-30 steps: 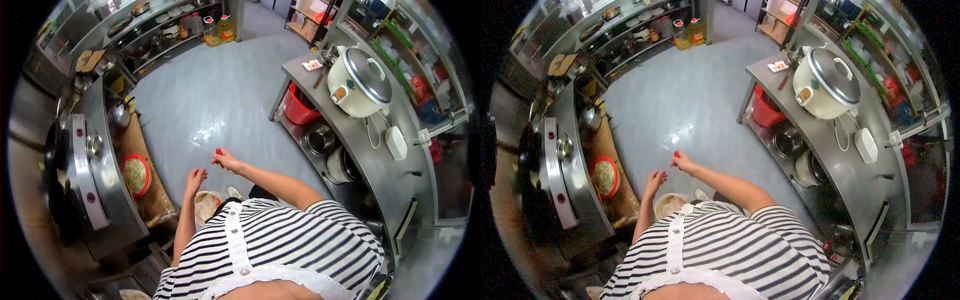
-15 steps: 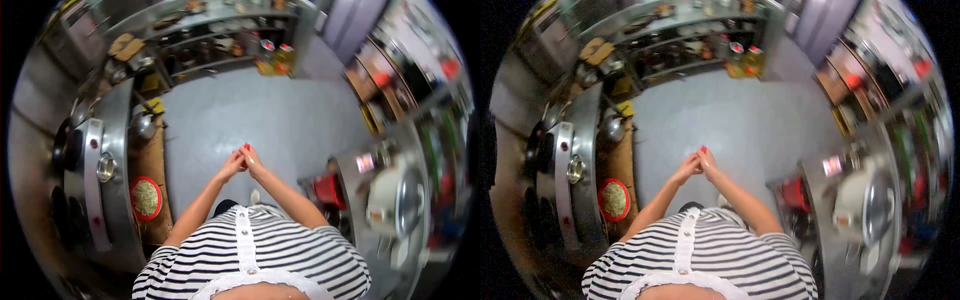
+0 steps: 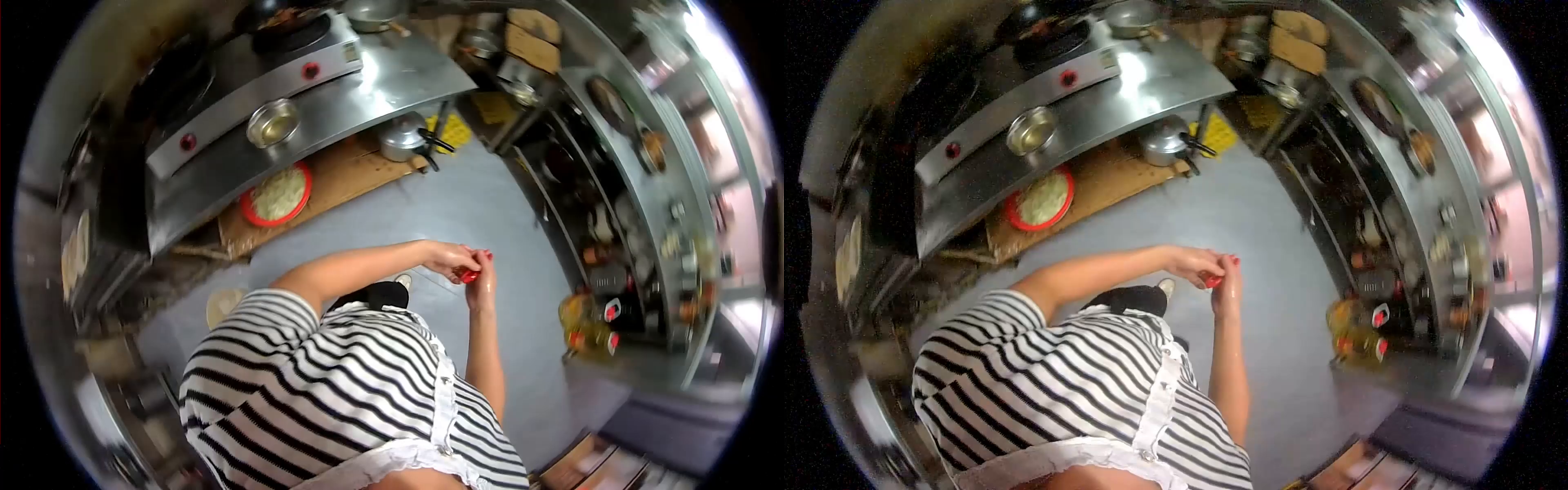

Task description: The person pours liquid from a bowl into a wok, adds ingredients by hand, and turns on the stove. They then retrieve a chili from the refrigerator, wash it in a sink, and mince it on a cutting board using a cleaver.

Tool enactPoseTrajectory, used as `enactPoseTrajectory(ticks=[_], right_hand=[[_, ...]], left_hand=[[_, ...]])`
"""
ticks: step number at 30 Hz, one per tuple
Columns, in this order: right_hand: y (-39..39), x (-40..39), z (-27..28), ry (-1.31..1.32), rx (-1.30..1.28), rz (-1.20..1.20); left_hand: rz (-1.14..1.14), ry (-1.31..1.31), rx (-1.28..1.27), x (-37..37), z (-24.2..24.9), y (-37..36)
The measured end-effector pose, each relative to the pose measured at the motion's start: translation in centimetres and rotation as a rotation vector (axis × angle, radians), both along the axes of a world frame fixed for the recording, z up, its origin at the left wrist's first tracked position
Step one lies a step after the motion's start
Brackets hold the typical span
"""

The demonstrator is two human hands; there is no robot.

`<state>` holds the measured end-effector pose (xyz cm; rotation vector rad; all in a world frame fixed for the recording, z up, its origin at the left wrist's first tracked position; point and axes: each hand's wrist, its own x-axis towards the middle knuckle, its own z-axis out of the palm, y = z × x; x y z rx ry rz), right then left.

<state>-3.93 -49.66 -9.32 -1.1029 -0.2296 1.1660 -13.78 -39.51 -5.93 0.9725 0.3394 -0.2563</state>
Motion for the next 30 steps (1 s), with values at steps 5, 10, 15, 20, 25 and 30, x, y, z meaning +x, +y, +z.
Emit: enactPoseTrajectory(ticks=[5, 10, 15, 20, 25, 30], right_hand=[[6.2, 9.1, 2.3, -0.063, -0.023, 0.153], [12.9, 17.8, 0.2, 0.116, 0.025, 0.364], [20.3, 24.1, 0.3, -0.051, 0.043, 0.465], [25.7, 25.1, 0.9, -0.116, -0.017, 0.725], [28.4, 21.5, 1.0, -0.219, -0.045, 0.927], [30.6, 16.8, -2.5, 0.207, -0.102, 0.915]], left_hand=[[0.084, 0.022, -0.064, 8.1, -0.8, 5.8], [0.42, -0.014, -0.129, 14.7, -2.8, 9.8], [0.577, -0.009, -0.024, 19.5, -3.8, 14.9], [0.761, 0.059, 0.02, 20.6, -2.2, 16.2], [0.815, 0.029, -0.027, 17.1, -1.5, 17.7], [1.058, 0.308, 0.646, 14.6, -4.9, 17.6]])
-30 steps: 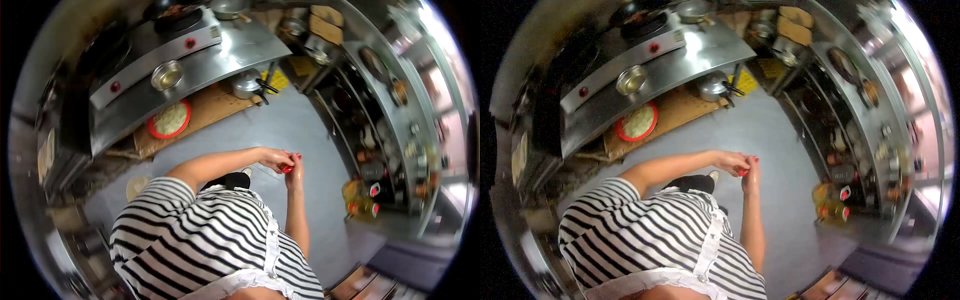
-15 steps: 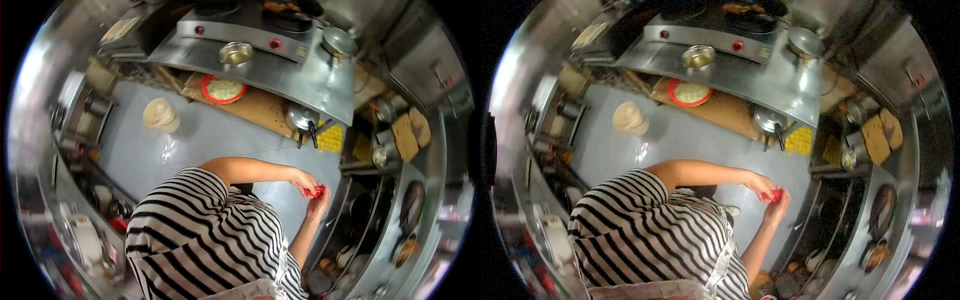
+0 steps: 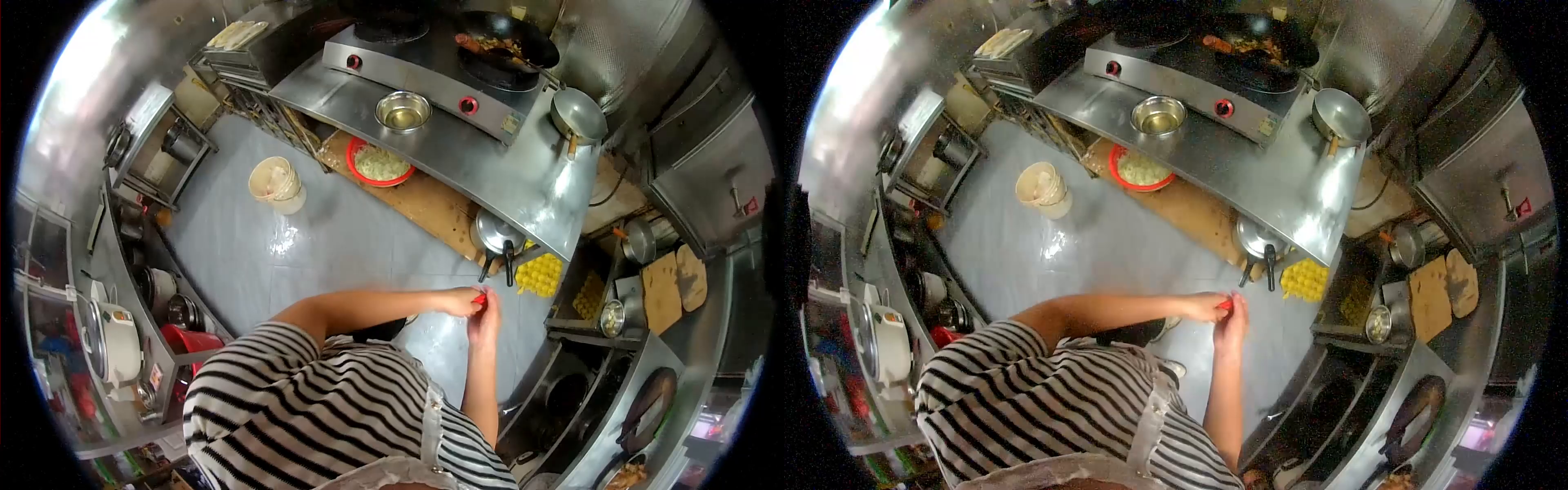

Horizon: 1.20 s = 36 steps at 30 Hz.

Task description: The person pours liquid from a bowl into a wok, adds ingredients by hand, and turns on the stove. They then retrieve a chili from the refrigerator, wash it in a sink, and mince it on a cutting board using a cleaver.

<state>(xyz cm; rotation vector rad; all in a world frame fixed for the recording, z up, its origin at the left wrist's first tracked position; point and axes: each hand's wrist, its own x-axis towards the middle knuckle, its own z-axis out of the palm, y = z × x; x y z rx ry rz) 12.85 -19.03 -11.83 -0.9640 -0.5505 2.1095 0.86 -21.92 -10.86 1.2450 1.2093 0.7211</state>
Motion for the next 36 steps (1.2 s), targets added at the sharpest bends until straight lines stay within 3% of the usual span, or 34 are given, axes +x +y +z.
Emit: enactPoseTrajectory(ticks=[1, 2, 4, 5, 7, 9, 10, 11, 12, 14, 15, 16, 17, 19, 24, 25, 27, 28, 29, 31, 33, 34, 35, 36], right_hand=[[0.2, -1.5, -0.4, 0.047, -0.166, -0.018], [0.1, -2.6, -0.8, 0.109, -0.222, -0.006], [-0.2, -4.8, -1.5, 0.201, -0.322, -0.034], [-0.1, -5.6, -2.6, 0.227, -0.362, -0.072], [0.5, -7.2, -3.9, 0.206, -0.396, -0.076], [1.4, -8.6, -4.6, 0.106, -0.387, 0.002], [2.0, -9.8, -5.3, 0.207, -0.399, -0.056], [2.8, -10.8, -5.8, 0.223, -0.417, -0.073], [3.6, -12.0, -6.1, 0.244, -0.43, -0.09], [4.8, -14.4, -6.3, 0.172, -0.425, -0.145], [5.5, -15.4, -6.7, 0.125, -0.451, -0.154], [6.0, -16.4, -6.4, 0.067, -0.463, -0.145], [7.0, -17.5, -5.6, 0.004, -0.475, -0.14], [9.4, -19.8, -2.9, -0.077, -0.467, -0.166], [10.6, -21.2, -0.2, -0.117, -0.371, -0.174], [10.9, -21.1, -0.2, -0.118, -0.372, -0.172], [11.2, -20.7, -0.1, -0.123, -0.366, -0.176], [11.1, -20.5, 0.4, -0.152, -0.352, -0.173], [11.0, -20.2, 0.4, -0.155, -0.357, -0.186], [9.5, -18.1, 0.7, -0.176, -0.384, -0.229], [7.4, -15.8, 0.0, -0.199, -0.437, -0.244], [7.2, -14.8, -0.4, -0.178, -0.443, -0.25], [6.7, -13.4, -0.5, -0.161, -0.451, -0.274], [6.3, -12.4, -1.8, -0.091, -0.493, -0.399]], left_hand=[[0.041, 0.368, 0.186, -0.2, 1.0, -0.6], [0.16, 0.515, 0.277, 0.5, -2.0, -0.9], [0.156, 0.799, 0.373, -0.7, -2.2, -1.4], [0.033, 0.931, 0.379, -1.3, -2.3, -1.4], [-0.136, 0.845, 0.267, -4.8, 3.2, -0.2], [-0.205, 0.409, 0.024, -12.4, 8.4, 3.3], [0.114, 0.406, 0.139, -17.5, 5.3, 4.7], [0.297, -0.455, 0.288, -24.8, 6.6, 6.8], [0.37, -0.548, 0.166, -35.8, 1.0, 11.3], [0.731, 0.145, 0.571, -54.7, -2.8, 14.4], [0.966, -0.402, 0.164, -61.1, -2.5, 15.5], [1.396, -1.002, -0.143, -67.5, -2.3, 16.6], [1.605, -0.935, -0.064, -71.5, -4.0, 17.6], [1.463, -1.09, 0.012, -76.4, -5.3, 19.0], [1.327, -0.78, 0.001, -85.1, -12.5, 19.0], [1.339, -0.024, 0.101, -84.0, -11.1, 19.1], [1.004, 1.439, 0.312, -80.6, -8.8, 17.2], [0.817, 1.566, 0.361, -81.8, -8.6, 16.4], [0.632, 1.683, 0.426, -82.9, -8.3, 15.7], [0.611, 1.625, 0.139, -70.4, 4.6, 16.5], [0.665, 1.419, 0.394, -68.5, 4.1, 14.6], [0.78, 1.461, 0.55, -70.2, -0.4, 13.9], [0.928, 1.211, 0.324, -67.7, -0.1, 14.3], [1.017, 0.938, 0.501, -63.3, 0.5, 15.0]])
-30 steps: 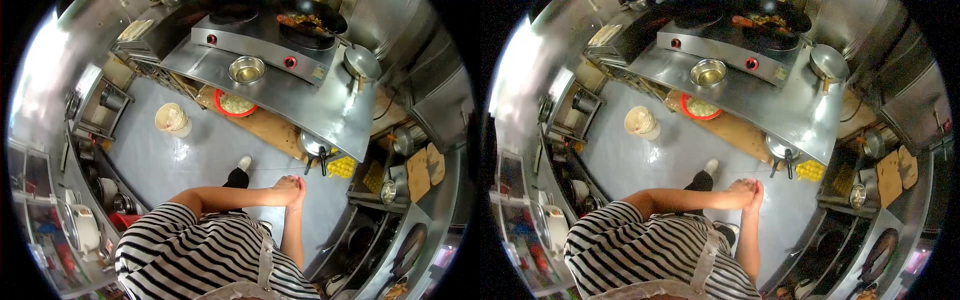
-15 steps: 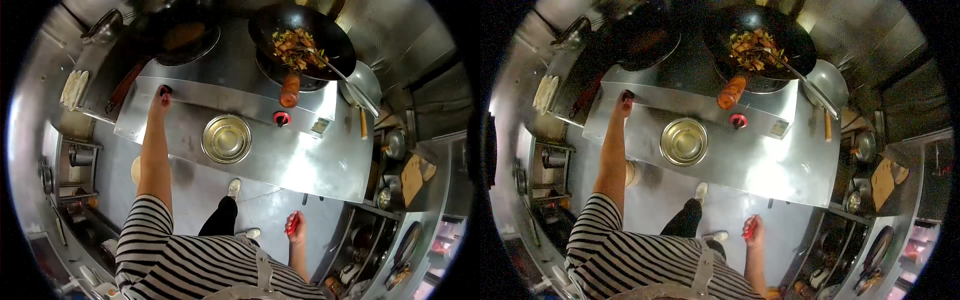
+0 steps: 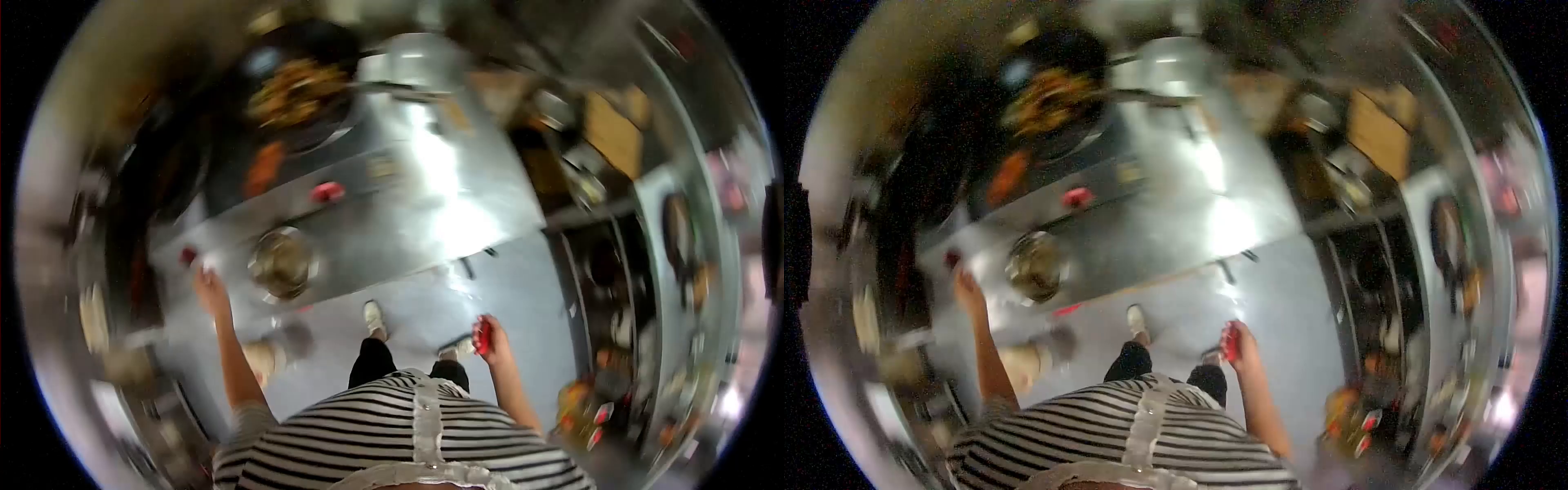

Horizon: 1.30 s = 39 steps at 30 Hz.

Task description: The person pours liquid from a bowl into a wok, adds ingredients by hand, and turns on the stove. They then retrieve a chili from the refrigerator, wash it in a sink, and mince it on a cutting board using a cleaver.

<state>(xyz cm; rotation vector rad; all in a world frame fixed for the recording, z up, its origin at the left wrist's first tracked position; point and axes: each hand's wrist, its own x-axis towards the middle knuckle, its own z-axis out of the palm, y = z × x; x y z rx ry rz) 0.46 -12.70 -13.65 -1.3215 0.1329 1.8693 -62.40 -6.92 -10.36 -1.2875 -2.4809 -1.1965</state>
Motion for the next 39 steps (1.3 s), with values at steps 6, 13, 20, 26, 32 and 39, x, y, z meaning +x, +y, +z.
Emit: enactPoseTrajectory(ticks=[6, 13, 20, 26, 32, 39], right_hand=[[-5.0, 13.0, -0.5, 0.097, 0.141, -0.217], [-5.2, 31.0, 7.2, -0.121, 0.356, -0.87], [-3.5, 44.1, 10.5, -0.391, 0.522, -1.173], [2.3, 56.0, 11.7, -0.544, 0.51, -1.248], [13.9, 67.0, 10.7, -0.599, 0.544, -1.174], [20.8, 74.1, 10.1, -0.576, 0.425, -0.825]], left_hand=[[-0.961, -0.782, -0.356, 42.3, 1.2, 0.6], [-1.815, -0.639, -0.643, 81.7, 5.9, -3.9], [-1.945, -0.726, -0.743, 98.6, 8.3, -2.6], [-2.069, -0.505, -0.696, 111.2, 10.9, 4.0], [-2.118, -0.434, -0.632, 122.7, 9.2, 16.1], [-2.173, -0.124, -0.598, 129.6, 7.9, 24.7]])
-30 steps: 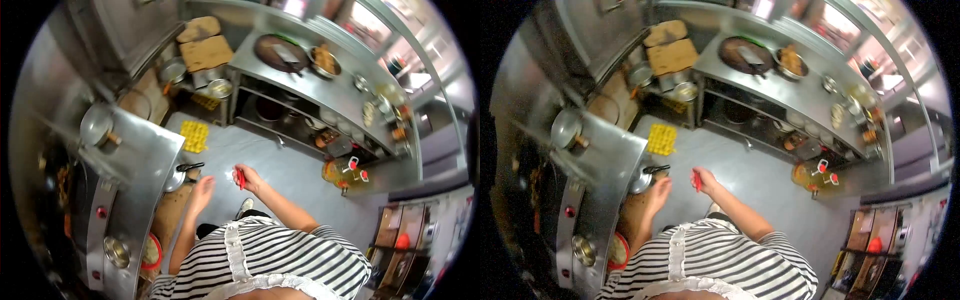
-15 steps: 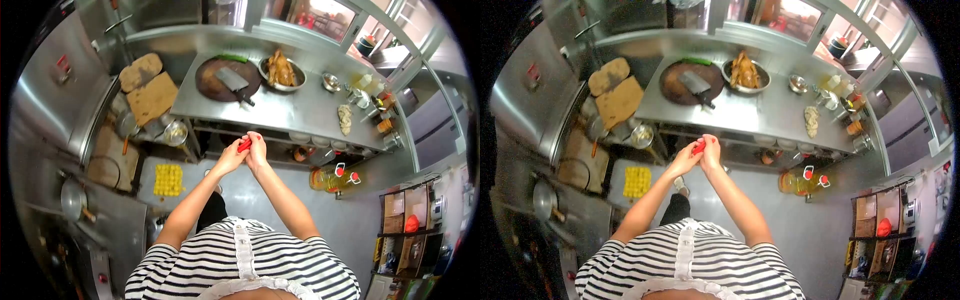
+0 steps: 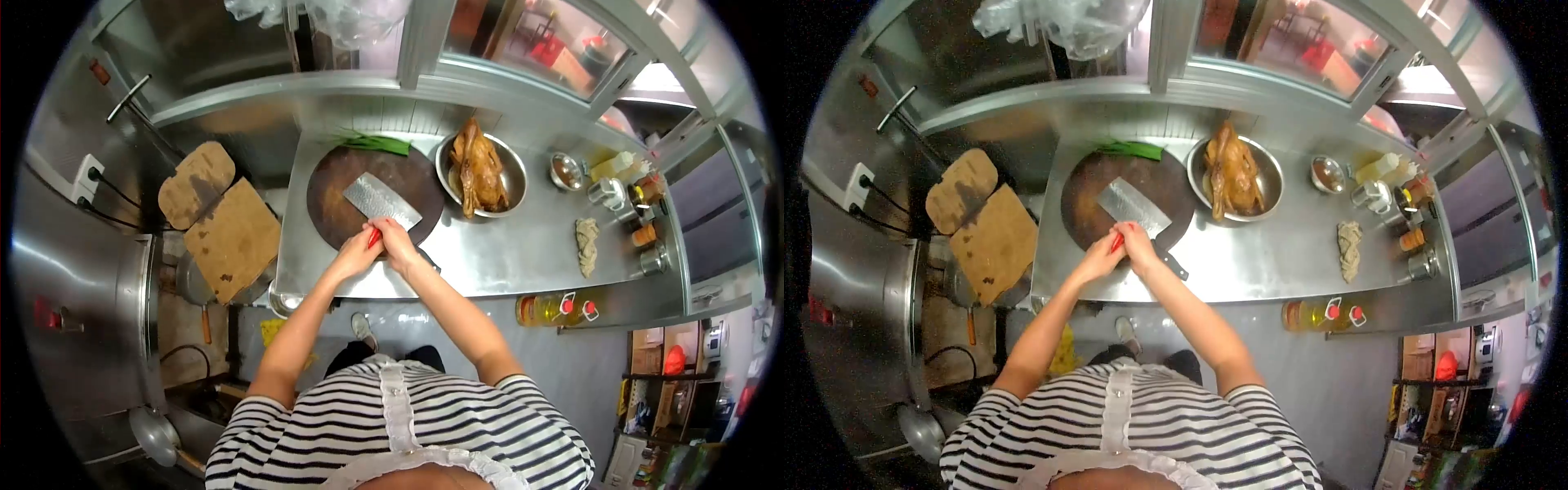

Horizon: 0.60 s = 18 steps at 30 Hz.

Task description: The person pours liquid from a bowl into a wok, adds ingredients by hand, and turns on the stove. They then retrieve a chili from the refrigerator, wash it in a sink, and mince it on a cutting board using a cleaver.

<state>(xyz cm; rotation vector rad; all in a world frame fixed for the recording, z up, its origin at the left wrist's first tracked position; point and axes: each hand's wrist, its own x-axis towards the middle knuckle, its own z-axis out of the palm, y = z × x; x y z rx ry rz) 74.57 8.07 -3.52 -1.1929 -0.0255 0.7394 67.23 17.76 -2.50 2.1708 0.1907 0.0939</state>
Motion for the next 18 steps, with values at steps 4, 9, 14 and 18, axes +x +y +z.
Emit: enactPoseTrajectory(ticks=[4, 9, 14, 18], right_hand=[[-0.2, 2.7, -0.9, -0.399, -0.334, 0.222], [-5.2, 3.5, 0.0, -1.216, -0.913, 0.215], [-6.6, 3.2, -2.0, -1.087, -1.033, 0.534], [-9.0, 6.3, -2.6, -0.858, -0.613, 0.403]], left_hand=[[0.028, -0.085, -0.185, 2.2, -1.6, 1.3], [0.209, 0.018, 0.14, 2.8, -2.1, 4.0], [0.311, 0.101, 0.489, 3.6, -2.8, 5.0], [0.332, 0.089, 0.511, 4.5, -2.6, 4.8]])
